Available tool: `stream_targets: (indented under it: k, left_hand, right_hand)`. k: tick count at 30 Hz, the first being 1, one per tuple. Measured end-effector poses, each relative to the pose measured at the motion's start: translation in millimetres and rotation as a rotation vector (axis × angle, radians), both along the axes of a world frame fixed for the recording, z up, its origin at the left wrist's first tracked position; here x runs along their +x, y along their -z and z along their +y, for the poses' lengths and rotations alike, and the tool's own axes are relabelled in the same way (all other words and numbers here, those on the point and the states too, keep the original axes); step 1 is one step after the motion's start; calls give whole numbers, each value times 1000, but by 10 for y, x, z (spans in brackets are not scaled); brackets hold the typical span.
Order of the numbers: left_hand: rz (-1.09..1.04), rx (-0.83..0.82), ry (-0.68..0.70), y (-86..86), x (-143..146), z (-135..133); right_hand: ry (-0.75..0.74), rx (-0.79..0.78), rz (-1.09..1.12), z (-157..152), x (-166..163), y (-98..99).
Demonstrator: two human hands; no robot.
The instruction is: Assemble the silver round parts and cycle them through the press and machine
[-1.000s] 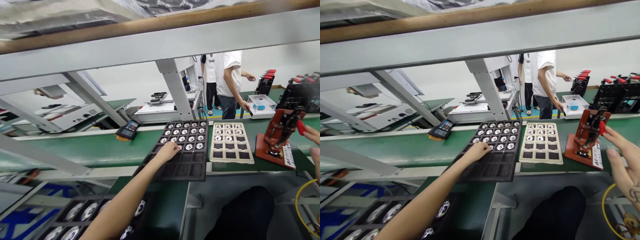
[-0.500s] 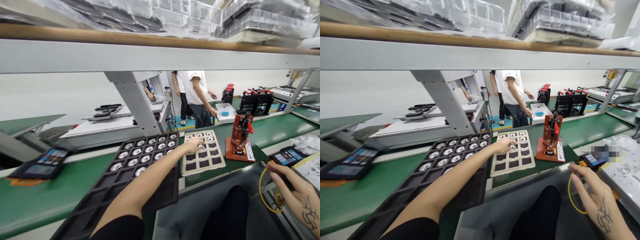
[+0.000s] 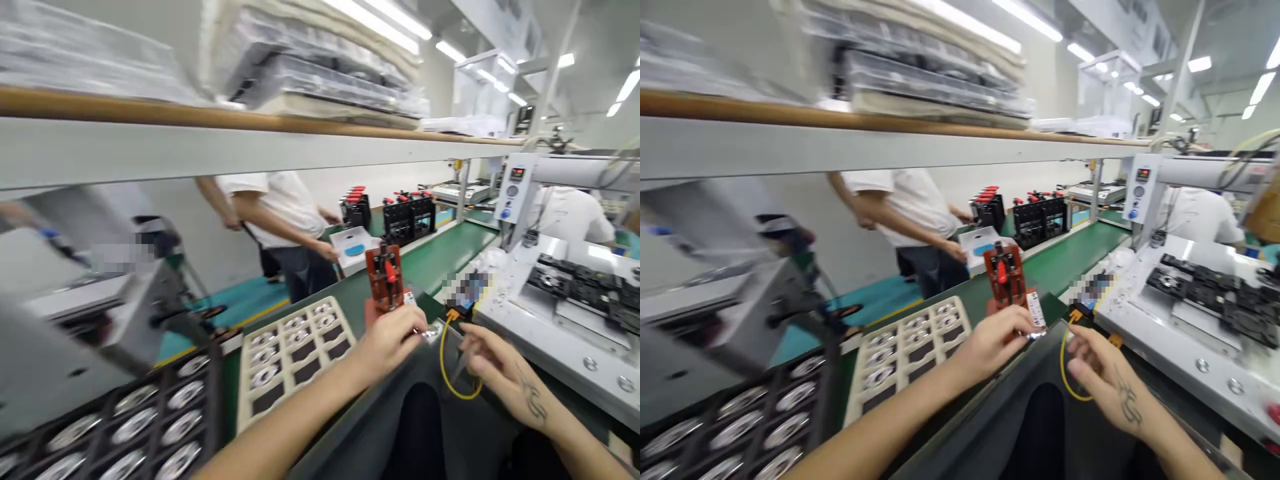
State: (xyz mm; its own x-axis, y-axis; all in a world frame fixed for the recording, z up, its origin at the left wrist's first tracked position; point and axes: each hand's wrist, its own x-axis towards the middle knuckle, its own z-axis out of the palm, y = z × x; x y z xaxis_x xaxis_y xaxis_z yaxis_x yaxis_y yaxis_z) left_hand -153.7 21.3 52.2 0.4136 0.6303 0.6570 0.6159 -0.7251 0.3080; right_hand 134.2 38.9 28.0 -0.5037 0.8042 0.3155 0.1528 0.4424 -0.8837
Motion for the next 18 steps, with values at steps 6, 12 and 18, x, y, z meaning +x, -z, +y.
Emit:
stream_targets:
  k: [6,12,18]
  left_hand:
    - [104,405,333,-85,786,377]
    - [93,397,503,-56,1268,726]
    - [27,31,502,-204,1927,1429]
  right_hand:
    - [45,-59,53,58,223,-272]
    - [198,-14,-8,138,686,-282]
    - [571,115,-87,320,1381,-363]
